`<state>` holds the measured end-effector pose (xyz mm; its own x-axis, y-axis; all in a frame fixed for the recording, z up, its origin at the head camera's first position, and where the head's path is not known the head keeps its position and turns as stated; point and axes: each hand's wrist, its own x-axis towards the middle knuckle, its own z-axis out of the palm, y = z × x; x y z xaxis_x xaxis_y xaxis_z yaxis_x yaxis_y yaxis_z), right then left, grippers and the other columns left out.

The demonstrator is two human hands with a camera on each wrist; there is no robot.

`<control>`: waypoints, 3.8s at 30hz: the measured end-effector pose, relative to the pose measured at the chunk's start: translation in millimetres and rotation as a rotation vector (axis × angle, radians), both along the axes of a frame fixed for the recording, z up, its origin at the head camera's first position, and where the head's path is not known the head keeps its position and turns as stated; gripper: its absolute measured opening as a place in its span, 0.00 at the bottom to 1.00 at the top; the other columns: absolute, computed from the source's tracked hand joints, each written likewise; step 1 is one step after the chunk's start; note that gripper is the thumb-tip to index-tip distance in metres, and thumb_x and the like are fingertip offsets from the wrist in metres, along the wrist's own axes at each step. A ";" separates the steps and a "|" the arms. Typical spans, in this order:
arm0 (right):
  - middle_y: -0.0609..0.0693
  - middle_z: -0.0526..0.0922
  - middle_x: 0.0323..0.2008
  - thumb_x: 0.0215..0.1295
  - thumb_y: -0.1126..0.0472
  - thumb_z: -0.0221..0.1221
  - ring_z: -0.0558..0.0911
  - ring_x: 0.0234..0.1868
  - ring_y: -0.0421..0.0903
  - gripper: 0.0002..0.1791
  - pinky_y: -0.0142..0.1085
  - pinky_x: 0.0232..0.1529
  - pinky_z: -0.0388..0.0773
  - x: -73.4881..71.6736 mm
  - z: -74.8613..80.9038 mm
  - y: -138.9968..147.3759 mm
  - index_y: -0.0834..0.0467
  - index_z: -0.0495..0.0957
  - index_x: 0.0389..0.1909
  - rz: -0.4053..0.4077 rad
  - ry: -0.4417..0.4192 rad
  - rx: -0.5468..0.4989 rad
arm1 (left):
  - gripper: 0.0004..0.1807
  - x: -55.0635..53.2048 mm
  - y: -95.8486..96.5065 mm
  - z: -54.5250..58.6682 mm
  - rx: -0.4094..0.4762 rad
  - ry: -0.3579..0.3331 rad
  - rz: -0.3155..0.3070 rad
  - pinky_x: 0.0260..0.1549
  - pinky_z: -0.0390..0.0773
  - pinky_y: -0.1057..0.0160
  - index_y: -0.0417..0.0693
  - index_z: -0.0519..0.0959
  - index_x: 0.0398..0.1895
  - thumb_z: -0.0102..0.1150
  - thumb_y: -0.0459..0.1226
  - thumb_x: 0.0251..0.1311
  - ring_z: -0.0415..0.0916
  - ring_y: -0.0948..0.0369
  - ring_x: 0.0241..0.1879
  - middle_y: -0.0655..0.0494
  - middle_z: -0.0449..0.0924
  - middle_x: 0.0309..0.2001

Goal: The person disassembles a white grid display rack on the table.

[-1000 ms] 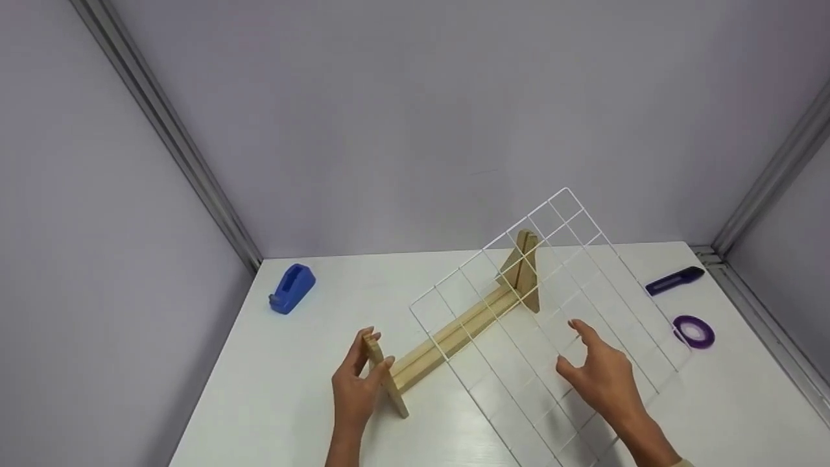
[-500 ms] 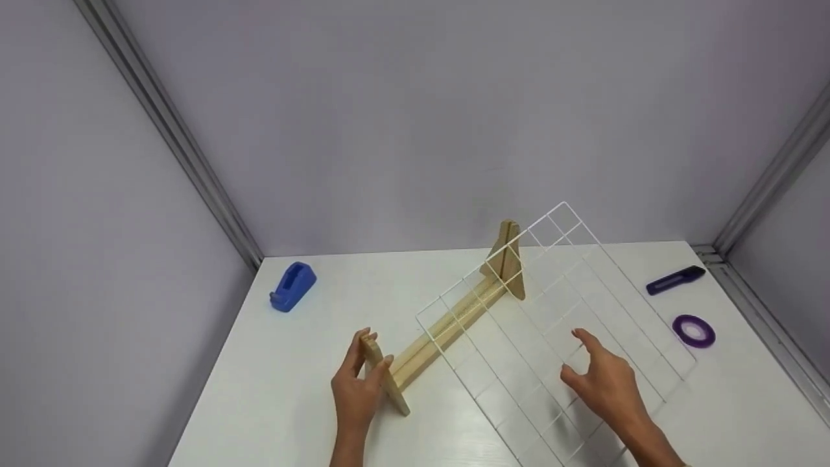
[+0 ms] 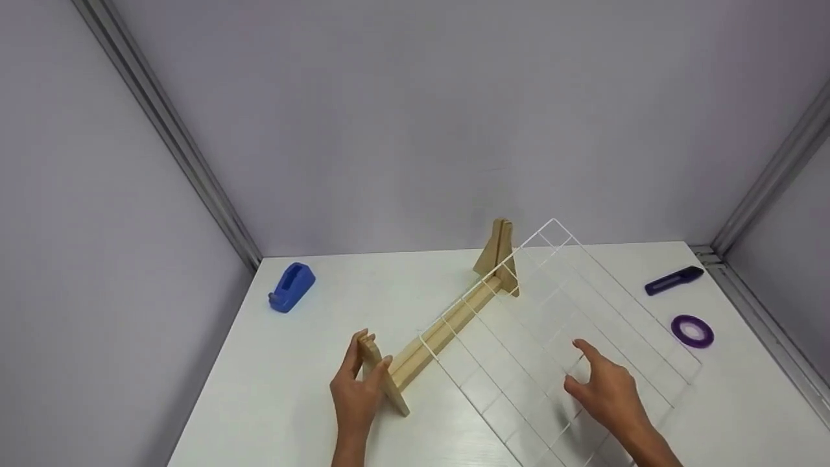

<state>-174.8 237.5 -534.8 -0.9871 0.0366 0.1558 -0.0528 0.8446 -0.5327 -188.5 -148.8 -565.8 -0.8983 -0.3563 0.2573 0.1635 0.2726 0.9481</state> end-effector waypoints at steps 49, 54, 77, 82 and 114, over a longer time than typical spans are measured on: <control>0.51 0.83 0.25 0.46 0.71 0.65 0.73 0.21 0.42 0.38 0.35 0.23 0.71 1.7 -42.7 3.0 0.72 0.71 0.64 0.026 -0.284 0.034 | 0.37 4.3 2.9 -0.9 -0.028 0.025 0.040 0.69 0.71 0.51 0.48 0.72 0.71 0.75 0.38 0.56 0.74 0.55 0.68 0.53 0.78 0.67; 0.53 0.86 0.29 0.46 0.71 0.65 0.76 0.22 0.42 0.38 0.36 0.24 0.74 2.1 -43.1 0.5 0.73 0.71 0.64 0.011 -0.310 0.031 | 0.38 5.5 3.0 -0.5 -0.030 0.033 0.041 0.69 0.71 0.52 0.48 0.72 0.71 0.75 0.38 0.57 0.74 0.56 0.68 0.55 0.77 0.67; 0.56 0.84 0.29 0.54 0.75 0.54 0.79 0.28 0.49 0.14 0.44 0.32 0.82 4.8 -46.2 -5.7 0.65 0.80 0.41 0.067 -0.332 0.089 | 0.36 6.3 2.5 -0.4 -0.006 0.014 0.037 0.70 0.70 0.50 0.53 0.73 0.70 0.75 0.37 0.56 0.75 0.56 0.67 0.54 0.82 0.62; 0.48 0.76 0.24 0.57 0.75 0.53 0.73 0.26 0.45 0.09 0.39 0.27 0.74 5.9 -44.7 -7.1 0.57 0.76 0.29 0.097 -0.348 0.131 | 0.35 5.5 2.8 -0.3 -0.011 0.028 0.035 0.69 0.70 0.49 0.55 0.75 0.69 0.74 0.36 0.57 0.76 0.54 0.66 0.54 0.84 0.59; 0.63 0.85 0.45 0.68 0.68 0.50 0.85 0.47 0.67 0.13 0.59 0.49 0.82 11.6 -45.9 -4.7 0.65 0.82 0.45 0.118 -0.339 0.167 | 0.37 6.6 2.4 1.4 -0.018 0.008 0.030 0.70 0.69 0.50 0.53 0.73 0.70 0.75 0.36 0.56 0.74 0.56 0.68 0.52 0.80 0.64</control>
